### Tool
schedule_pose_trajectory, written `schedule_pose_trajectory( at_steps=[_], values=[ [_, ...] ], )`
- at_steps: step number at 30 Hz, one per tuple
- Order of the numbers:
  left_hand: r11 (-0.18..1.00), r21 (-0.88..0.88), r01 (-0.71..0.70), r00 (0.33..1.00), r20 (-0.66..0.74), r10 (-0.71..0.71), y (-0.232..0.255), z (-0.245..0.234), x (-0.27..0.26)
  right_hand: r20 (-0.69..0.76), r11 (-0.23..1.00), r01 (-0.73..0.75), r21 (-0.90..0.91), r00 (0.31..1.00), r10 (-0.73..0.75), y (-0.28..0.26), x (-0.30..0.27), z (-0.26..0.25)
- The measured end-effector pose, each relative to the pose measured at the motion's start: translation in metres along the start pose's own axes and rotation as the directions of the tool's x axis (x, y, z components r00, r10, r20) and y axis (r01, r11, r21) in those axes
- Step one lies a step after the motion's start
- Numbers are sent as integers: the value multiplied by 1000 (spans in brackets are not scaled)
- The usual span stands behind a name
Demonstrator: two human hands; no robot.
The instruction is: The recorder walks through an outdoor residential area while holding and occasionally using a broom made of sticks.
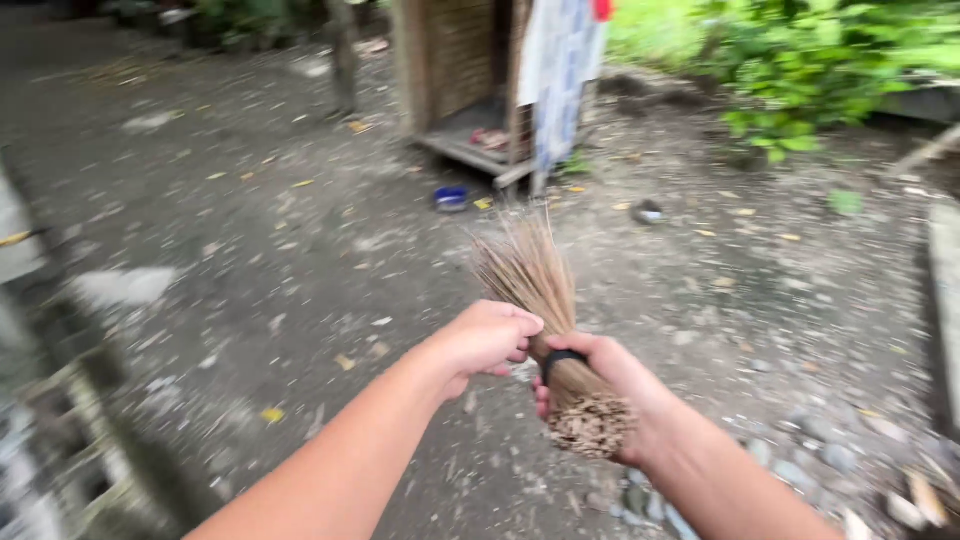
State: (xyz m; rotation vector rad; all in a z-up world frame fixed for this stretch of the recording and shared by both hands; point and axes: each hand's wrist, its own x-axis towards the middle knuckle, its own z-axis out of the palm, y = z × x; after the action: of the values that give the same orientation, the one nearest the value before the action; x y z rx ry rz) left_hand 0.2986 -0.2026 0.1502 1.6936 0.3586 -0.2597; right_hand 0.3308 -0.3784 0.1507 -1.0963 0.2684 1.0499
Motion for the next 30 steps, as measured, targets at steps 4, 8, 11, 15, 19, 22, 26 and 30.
schedule_pose_trajectory(
  at_steps=[4, 8, 11, 15, 19, 22, 26, 30],
  values=[
    [988, 146, -39, 991, 128, 21, 18, 52, 22, -2, 981, 143, 131, 990, -144, -3, -36, -36],
    [973, 230, -8, 952, 298, -63, 15, 107, 24, -187, 970, 139, 198, 977, -102, 13, -61, -94],
    [950, 313, -11, 898, 421, -128, 0, 142, 29, -374, 931, 131, 342, 927, 6, 49, -75, -139],
    [911, 411, -42, 815, 541, -207, -22, 179, 37, -483, 883, 87, 461, 859, 167, 124, -92, -216],
    [893, 446, -59, 748, 612, -256, -56, 197, 59, -611, 819, 170, 549, 749, 254, 206, -148, -258],
    [914, 397, -79, 713, 663, -227, -83, 190, 72, -791, 891, 180, 418, 554, 259, 268, -166, -304],
    [894, 431, -123, 729, 651, -213, -90, 143, 87, -735, 866, -109, 487, 484, 474, 356, -87, -384],
    [874, 481, -71, 735, 618, -280, -107, 84, 103, -548, 883, -293, 367, 699, 460, 340, 41, -289]
  ],
)
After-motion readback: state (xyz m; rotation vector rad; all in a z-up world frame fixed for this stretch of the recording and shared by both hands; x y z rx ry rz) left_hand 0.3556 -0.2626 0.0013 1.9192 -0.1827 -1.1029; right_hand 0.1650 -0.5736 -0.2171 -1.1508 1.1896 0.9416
